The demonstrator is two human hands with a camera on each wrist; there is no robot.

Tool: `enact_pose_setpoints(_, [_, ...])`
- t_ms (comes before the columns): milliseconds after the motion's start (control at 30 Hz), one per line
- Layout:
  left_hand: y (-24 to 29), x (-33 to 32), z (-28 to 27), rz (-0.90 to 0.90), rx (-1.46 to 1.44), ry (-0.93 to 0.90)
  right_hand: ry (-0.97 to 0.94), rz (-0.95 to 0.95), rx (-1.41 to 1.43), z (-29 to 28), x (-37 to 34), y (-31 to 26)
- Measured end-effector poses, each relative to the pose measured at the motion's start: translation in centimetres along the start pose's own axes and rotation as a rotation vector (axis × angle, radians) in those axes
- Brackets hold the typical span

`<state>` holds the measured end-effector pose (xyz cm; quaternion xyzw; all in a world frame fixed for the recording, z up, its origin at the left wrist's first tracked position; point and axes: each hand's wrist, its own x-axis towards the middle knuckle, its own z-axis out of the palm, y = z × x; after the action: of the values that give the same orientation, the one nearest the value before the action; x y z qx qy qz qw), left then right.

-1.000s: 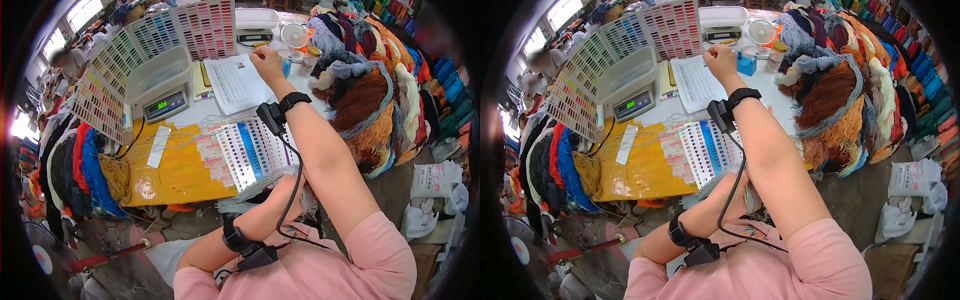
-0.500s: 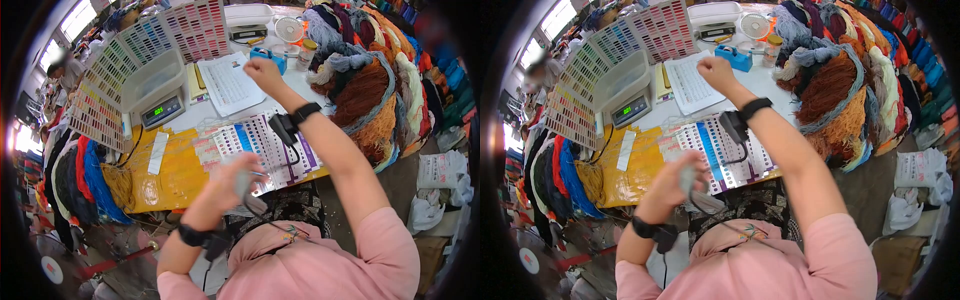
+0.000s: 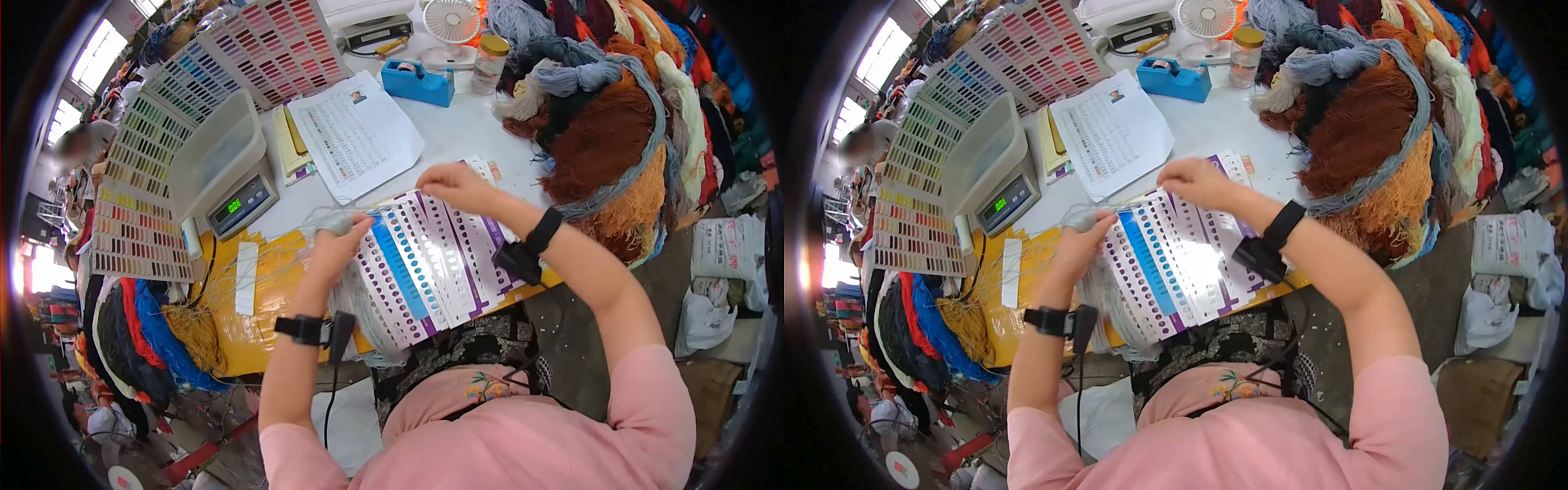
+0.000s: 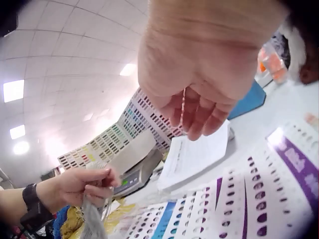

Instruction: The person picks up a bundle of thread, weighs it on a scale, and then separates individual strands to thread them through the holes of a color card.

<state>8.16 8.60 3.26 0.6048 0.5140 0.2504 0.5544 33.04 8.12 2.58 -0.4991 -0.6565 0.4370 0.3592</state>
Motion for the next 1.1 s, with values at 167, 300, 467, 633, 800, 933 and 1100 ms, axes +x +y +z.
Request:
enact_pose_setpoints(167, [-3.7,4.9,3.0,0.531,0.525,0.13,0.02,-0.229,-0.059,4.2,0.1,3.1])
enact_pose_setpoints(300, [-4.0,5.8,3.1,0.253,0.584,-0.027,0.029,-0.454,-0.315,5.1,-0.3,5.1])
enact_pose_setpoints(467, [-4.3,6.5,3.1,0.602,0.68,0.089,0.112,-0.508,-0.232,5.4,-0.1,6.5])
enact_pose_setpoints(633, [-2.8,6.1,2.9,0.305,0.722,0.032,0.134,-0.502,-0.201,5.5,-0.2,6.6])
enact_pose_setpoints(800, [-1.9,7.5,0.1,0.205,1.137,0.171,0.135,-0.507,-0.215,5.7,-0.4,6.8])
enact_pose_setpoints(933, [-2.8,7.0,-0.9,0.461,0.903,0.417,0.132,-0.494,-0.228,5.7,-0.3,6.9])
enact_pose_setpoints(1100, [-3.0,4.6,1.3,-0.028,0.34,0.208,0.106,-0.519,-0.285,5.5,-0.4,6.4])
